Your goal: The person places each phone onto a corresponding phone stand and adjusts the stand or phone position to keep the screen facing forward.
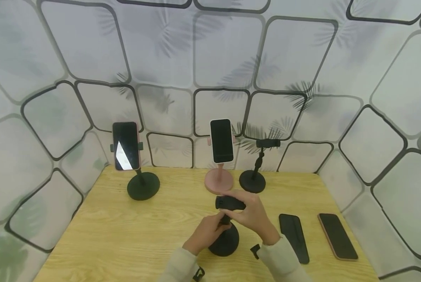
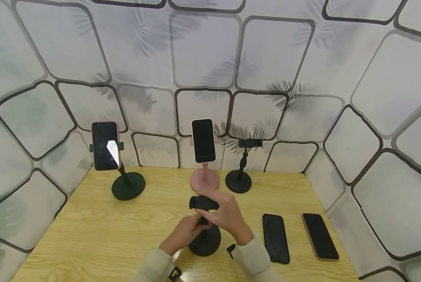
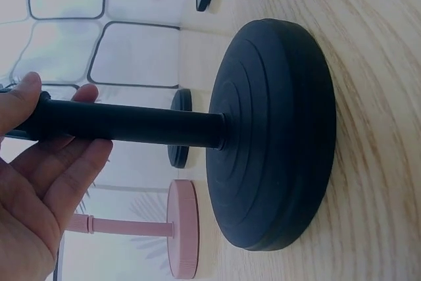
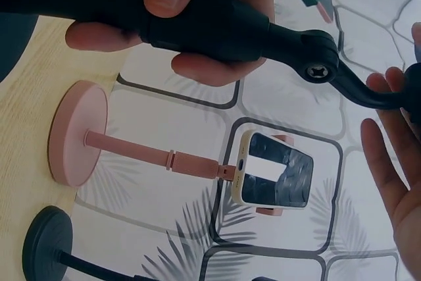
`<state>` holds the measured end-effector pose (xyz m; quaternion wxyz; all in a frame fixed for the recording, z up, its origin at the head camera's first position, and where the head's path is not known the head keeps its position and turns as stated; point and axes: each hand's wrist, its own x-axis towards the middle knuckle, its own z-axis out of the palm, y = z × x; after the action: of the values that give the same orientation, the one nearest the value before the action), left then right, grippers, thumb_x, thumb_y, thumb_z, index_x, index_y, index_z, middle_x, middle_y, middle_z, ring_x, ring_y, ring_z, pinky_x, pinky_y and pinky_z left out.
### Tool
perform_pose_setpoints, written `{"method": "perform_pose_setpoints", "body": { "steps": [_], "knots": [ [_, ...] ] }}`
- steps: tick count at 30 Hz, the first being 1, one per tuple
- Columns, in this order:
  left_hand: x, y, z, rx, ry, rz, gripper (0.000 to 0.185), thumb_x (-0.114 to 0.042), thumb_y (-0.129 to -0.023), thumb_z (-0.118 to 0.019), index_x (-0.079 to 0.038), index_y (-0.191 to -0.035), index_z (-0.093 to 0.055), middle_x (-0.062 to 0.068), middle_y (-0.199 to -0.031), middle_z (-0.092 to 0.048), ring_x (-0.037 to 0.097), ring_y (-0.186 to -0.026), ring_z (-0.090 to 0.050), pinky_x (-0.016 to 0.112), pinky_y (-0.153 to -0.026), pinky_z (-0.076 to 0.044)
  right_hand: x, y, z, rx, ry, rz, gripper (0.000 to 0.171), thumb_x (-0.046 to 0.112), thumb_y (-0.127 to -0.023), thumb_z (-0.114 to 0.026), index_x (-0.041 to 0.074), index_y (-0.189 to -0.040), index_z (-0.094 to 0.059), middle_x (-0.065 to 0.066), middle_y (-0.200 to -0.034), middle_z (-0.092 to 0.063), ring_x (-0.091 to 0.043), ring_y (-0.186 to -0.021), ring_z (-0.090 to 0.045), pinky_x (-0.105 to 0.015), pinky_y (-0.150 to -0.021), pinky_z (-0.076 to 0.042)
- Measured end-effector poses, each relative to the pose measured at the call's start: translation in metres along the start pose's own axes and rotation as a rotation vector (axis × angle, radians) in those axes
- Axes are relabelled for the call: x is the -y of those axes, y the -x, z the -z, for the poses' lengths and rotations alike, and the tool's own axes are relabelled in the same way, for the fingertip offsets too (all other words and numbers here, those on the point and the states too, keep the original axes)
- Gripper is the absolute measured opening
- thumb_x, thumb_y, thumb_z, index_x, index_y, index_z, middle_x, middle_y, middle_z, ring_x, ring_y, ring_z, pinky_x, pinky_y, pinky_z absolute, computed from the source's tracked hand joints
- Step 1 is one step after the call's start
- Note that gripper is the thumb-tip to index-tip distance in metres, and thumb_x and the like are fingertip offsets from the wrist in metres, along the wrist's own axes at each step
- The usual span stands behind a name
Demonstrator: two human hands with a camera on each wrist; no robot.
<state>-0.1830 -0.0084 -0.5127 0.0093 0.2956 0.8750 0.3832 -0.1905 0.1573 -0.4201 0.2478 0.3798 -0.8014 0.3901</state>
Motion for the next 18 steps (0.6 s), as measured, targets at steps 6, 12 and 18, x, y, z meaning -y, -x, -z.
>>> {"method": "perform_pose_setpoints", "body": {
  "steps": [6,12,18],
  "knots": [
    [0.001,-0.001,0.0,0.03,0.077,0.038,0.027,-0.028,-0.095,-0.055,-0.017,-0.119,-0.054,0.002,-0.1,-0.07,0.009,-0.089,-0.067,0.019,-0.074,-0.054,0.004,0.002,0.009,0.042,0.06,-0.018,0.068,0.01,-0.066,-0.085,0.006,-0.128,-0.056,-0.007,-0.116,-0.066,-0.017,-0.106,-0.061,-0.021,-0.097,-0.045],
    [-0.003,-0.003,0.002,0.06,0.218,0.093,0.026,-0.026,-0.095,-0.055,-0.015,-0.118,-0.057,0.006,-0.11,-0.068,0.012,-0.098,-0.066,0.022,-0.081,-0.054,0.006,0.014,0.025,0.05,0.161,-0.018,0.062,0.029,-0.076,-0.079,0.009,-0.13,-0.055,-0.006,-0.122,-0.063,-0.02,-0.112,-0.058,-0.021,-0.103,-0.04],
    [-0.01,-0.006,0.002,0.005,0.245,0.096,0.024,-0.02,-0.094,-0.057,-0.01,-0.115,-0.061,0.009,-0.113,-0.066,0.015,-0.101,-0.065,0.022,-0.082,-0.054,-0.007,0.035,0.042,0.009,0.189,-0.054,0.058,0.042,-0.085,-0.065,0.007,-0.13,-0.054,-0.009,-0.124,-0.062,-0.021,-0.112,-0.058,-0.012,-0.105,-0.034]
  ]
}}
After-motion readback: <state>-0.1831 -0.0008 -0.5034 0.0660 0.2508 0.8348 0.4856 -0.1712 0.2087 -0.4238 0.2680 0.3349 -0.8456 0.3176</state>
